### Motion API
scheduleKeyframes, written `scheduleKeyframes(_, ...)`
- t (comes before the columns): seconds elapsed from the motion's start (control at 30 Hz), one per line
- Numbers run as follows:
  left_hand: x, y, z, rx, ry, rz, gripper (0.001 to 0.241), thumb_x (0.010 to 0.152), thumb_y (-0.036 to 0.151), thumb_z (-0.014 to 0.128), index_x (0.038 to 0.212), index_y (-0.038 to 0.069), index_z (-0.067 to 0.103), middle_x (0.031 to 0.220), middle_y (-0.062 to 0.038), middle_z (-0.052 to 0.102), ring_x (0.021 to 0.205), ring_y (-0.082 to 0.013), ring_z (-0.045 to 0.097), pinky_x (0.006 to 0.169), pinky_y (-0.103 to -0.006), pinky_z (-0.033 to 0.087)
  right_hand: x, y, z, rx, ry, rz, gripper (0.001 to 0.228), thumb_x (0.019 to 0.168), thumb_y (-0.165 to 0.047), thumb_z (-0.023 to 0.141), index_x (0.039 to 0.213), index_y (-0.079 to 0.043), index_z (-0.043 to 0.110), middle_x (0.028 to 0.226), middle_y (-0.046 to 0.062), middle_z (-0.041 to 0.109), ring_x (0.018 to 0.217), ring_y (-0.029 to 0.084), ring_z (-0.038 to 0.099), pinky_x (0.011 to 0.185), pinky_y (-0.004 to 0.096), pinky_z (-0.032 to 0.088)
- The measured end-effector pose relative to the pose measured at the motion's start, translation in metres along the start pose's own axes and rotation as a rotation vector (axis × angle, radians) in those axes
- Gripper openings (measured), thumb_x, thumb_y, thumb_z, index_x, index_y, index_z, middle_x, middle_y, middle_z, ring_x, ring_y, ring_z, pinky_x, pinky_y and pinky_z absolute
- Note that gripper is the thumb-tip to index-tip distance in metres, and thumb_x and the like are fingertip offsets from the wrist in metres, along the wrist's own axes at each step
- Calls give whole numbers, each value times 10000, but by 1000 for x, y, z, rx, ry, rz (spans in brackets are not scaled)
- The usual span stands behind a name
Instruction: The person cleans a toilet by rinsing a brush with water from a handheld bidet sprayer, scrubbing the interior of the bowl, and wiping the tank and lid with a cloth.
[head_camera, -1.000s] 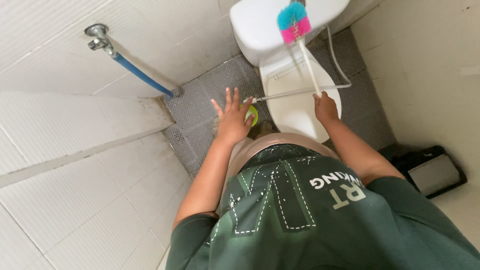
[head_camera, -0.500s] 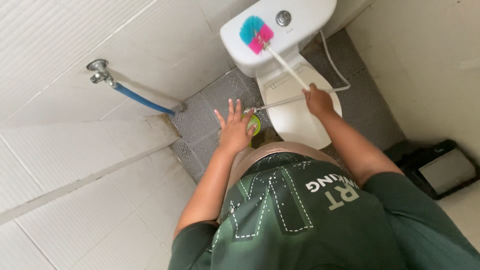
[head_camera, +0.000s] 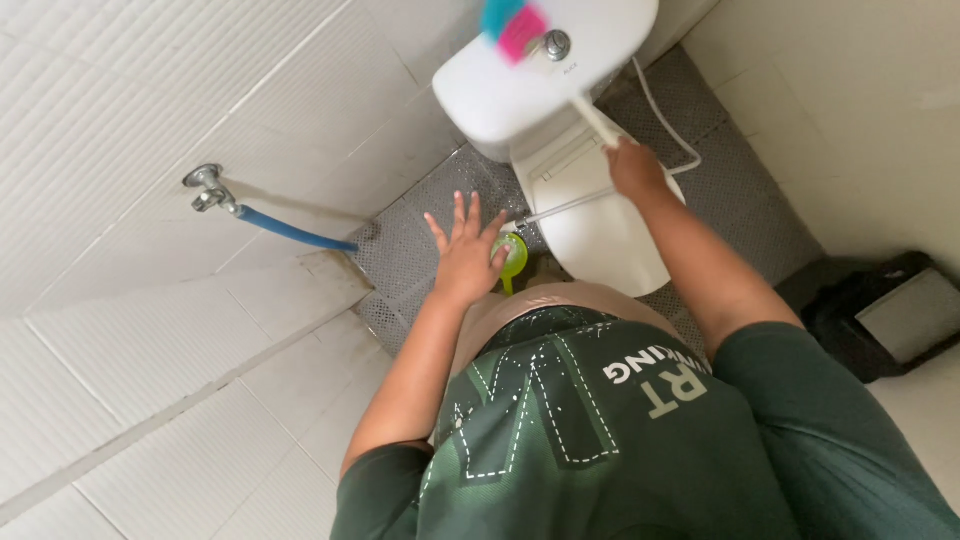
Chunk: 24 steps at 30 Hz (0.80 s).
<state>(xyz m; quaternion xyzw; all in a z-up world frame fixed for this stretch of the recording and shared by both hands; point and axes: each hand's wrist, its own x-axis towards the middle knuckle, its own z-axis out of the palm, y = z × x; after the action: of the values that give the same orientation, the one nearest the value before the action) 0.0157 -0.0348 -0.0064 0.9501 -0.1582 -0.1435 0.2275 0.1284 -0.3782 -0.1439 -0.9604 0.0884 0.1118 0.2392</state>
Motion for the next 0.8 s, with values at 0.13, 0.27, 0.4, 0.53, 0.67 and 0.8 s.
scheduleKeyframes(0.13,-2,-9,-5,-9,24,1,539,972,364,592,1475,178,537,1668,-233,200,1568,-389,5,1142,-720,-159,37,9,-29,325,174,233,390,1075,-348,489,1125,13,628,989,252,684,900,422,688,784,552,524)
scheduleKeyframes(0.27,0,-13,-5,4,-25,1,553,957,355,594,1480,186,533,1665,-227,197,1568,-386,3,1140,-720,-161,-10,-8,-11,131,38,141,395,1089,-330,498,1122,45,617,984,300,685,918,462,671,829,560,512)
scheduleKeyframes(0.4,1,-15,-9,20,-50,9,555,958,357,592,1484,189,529,1666,-221,199,1571,-386,3,1137,-725,-159,-25,-8,-8,11,10,87,390,1089,-314,515,1142,61,609,973,328,687,915,490,672,826,560,520)
scheduleKeyframes(0.53,2,-17,-11,60,-42,0,539,974,362,581,1481,186,528,1670,-229,188,1571,-391,4,1135,-725,-151,18,20,-11,268,192,178,357,1089,-289,512,1107,45,637,973,295,696,911,467,684,808,543,525)
scheduleKeyframes(0.67,0,-15,-6,58,-76,-10,545,972,361,575,1488,195,522,1674,-217,188,1573,-384,5,1139,-727,-152,9,39,32,274,215,115,377,1105,-293,526,1124,67,632,989,313,695,950,481,673,859,534,530)
scheduleKeyframes(0.8,6,-11,-4,64,-97,18,558,965,362,573,1493,191,512,1666,-225,177,1562,-385,-3,1124,-733,-160,-37,45,52,103,65,163,418,1091,-311,510,1231,77,576,981,334,683,920,488,673,842,547,524)
